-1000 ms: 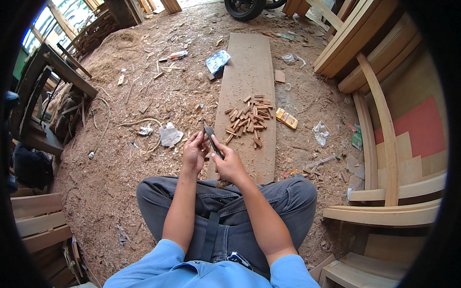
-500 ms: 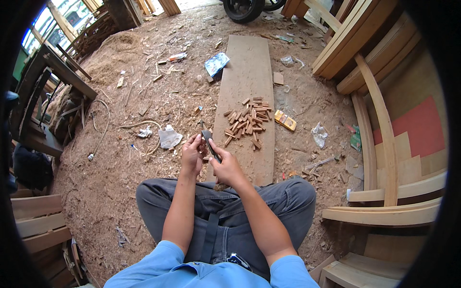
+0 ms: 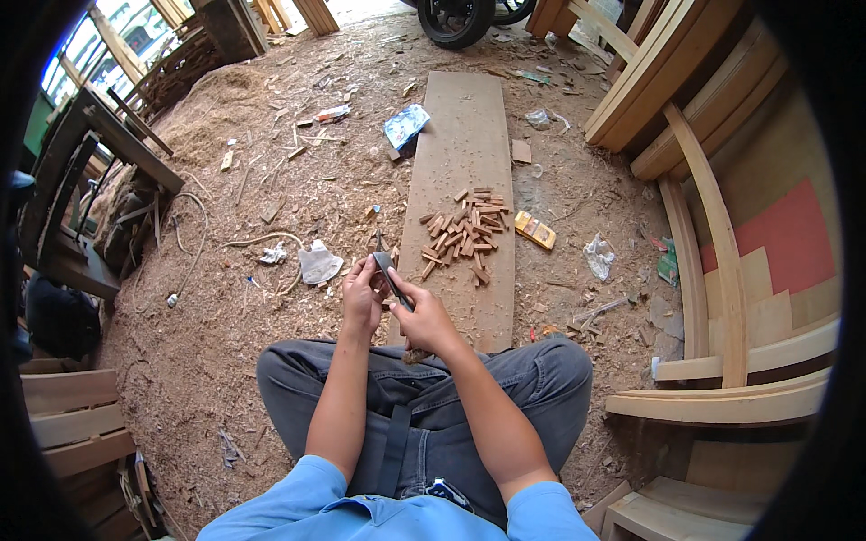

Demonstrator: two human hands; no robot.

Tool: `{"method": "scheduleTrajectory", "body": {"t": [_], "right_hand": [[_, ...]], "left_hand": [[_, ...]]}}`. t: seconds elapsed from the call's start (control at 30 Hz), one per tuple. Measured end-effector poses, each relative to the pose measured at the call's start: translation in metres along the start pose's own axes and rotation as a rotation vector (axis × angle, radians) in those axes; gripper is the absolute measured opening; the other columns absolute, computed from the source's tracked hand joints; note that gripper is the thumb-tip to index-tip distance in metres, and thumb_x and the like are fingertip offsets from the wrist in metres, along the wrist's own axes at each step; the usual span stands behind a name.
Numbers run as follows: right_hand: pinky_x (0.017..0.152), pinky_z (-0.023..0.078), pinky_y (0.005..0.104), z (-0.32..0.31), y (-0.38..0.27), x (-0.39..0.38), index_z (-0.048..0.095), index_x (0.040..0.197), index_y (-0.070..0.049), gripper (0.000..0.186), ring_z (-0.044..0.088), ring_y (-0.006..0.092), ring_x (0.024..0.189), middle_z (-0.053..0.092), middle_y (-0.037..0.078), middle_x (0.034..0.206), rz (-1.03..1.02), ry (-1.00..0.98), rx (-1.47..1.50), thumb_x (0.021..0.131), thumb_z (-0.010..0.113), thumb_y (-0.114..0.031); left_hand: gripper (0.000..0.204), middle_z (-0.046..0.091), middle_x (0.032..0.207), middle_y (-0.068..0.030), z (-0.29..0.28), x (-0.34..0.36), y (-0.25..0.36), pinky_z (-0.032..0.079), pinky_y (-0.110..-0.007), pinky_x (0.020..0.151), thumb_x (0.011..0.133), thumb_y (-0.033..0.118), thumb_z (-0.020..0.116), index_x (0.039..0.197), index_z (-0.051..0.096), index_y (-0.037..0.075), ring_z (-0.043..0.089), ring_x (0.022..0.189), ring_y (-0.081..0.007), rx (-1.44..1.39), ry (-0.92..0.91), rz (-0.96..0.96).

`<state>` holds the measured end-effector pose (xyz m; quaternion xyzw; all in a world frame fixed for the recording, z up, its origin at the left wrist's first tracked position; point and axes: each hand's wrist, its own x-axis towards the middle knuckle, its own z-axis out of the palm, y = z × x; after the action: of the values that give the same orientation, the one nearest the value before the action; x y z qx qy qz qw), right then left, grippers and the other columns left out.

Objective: The person sits on the floor and uses a knife to shave and shape small wooden pieces. They repeatedly pick up pieces, pare them with the blade, and place them back on a board.

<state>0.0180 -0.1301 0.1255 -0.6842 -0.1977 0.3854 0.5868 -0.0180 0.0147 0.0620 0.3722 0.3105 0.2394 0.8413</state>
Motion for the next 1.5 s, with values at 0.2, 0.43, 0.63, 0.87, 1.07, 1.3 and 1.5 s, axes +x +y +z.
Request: {"method": "scheduleTrajectory", "body": {"t": [0.2,0.43,0.63,0.87,1.07,1.3,1.5], "right_hand": [[0.041,0.047,0.0277,-0.001,0.0,0.0,0.041,0.151,-0.023,0.062,0.049,0.0078,0.046,0.05,-0.001,0.059,0.036,-0.013,0.028,0.094,0.057,-0.008],[0.042,0.047,0.0276,0.0,0.005,0.003,0.043,0.151,-0.021,0.062,0.05,0.0077,0.048,0.053,0.0,0.061,-0.014,0.016,-0.056,0.092,0.058,-0.007],[0.042,0.047,0.028,-0.003,0.0,-0.001,0.043,0.15,-0.022,0.063,0.051,0.0086,0.047,0.053,0.001,0.061,0.024,-0.01,-0.028,0.091,0.056,-0.005],[0.04,0.048,0.0288,-0.004,-0.007,-0.005,0.043,0.15,-0.023,0.061,0.05,0.0092,0.045,0.051,0.0,0.059,0.058,-0.019,0.004,0.092,0.053,-0.006],[0.04,0.049,0.0293,-0.001,-0.004,-0.002,0.042,0.15,-0.024,0.06,0.05,0.0091,0.045,0.05,0.0,0.06,0.064,0.03,-0.016,0.094,0.052,-0.006],[0.04,0.049,0.0288,-0.003,-0.001,0.0,0.042,0.151,-0.021,0.062,0.049,0.0092,0.044,0.051,0.0,0.06,0.056,-0.013,0.02,0.092,0.05,-0.003],[0.039,0.048,0.0281,-0.013,-0.006,-0.003,0.042,0.151,-0.023,0.062,0.051,0.0099,0.044,0.054,0.001,0.06,0.116,-0.067,0.031,0.093,0.051,-0.002]], "left_hand": [[0.014,0.067,0.078,0.0025,-0.001,0.0,0.001,0.043,-0.022,0.053,0.1,0.024,0.059,0.098,0.065,0.012,0.055,0.06,-0.0048,0.019,-0.002,-0.013],[0.015,0.064,0.074,0.0031,-0.003,0.003,-0.001,0.041,-0.022,0.051,0.1,0.024,0.06,0.096,0.066,0.011,0.051,0.057,-0.0047,0.037,0.009,-0.002],[0.013,0.063,0.074,0.003,-0.006,0.004,-0.001,0.042,-0.021,0.052,0.1,0.022,0.06,0.098,0.066,0.01,0.051,0.057,-0.0038,0.043,-0.05,0.008],[0.012,0.063,0.078,0.0015,-0.007,0.005,0.0,0.046,-0.02,0.057,0.101,0.017,0.059,0.101,0.064,0.006,0.054,0.062,-0.0049,0.015,-0.1,0.004],[0.011,0.063,0.079,0.0002,-0.009,0.008,-0.004,0.046,-0.02,0.058,0.1,0.015,0.06,0.101,0.063,0.005,0.055,0.064,-0.0057,0.001,-0.121,0.028],[0.011,0.063,0.079,0.0004,-0.01,0.005,-0.006,0.045,-0.021,0.058,0.099,0.015,0.061,0.1,0.063,0.005,0.052,0.064,-0.0054,0.009,-0.066,0.002],[0.011,0.062,0.079,0.0012,-0.009,0.003,-0.005,0.044,-0.021,0.058,0.099,0.016,0.063,0.099,0.064,0.005,0.051,0.065,-0.0049,0.01,-0.087,0.001]]}}
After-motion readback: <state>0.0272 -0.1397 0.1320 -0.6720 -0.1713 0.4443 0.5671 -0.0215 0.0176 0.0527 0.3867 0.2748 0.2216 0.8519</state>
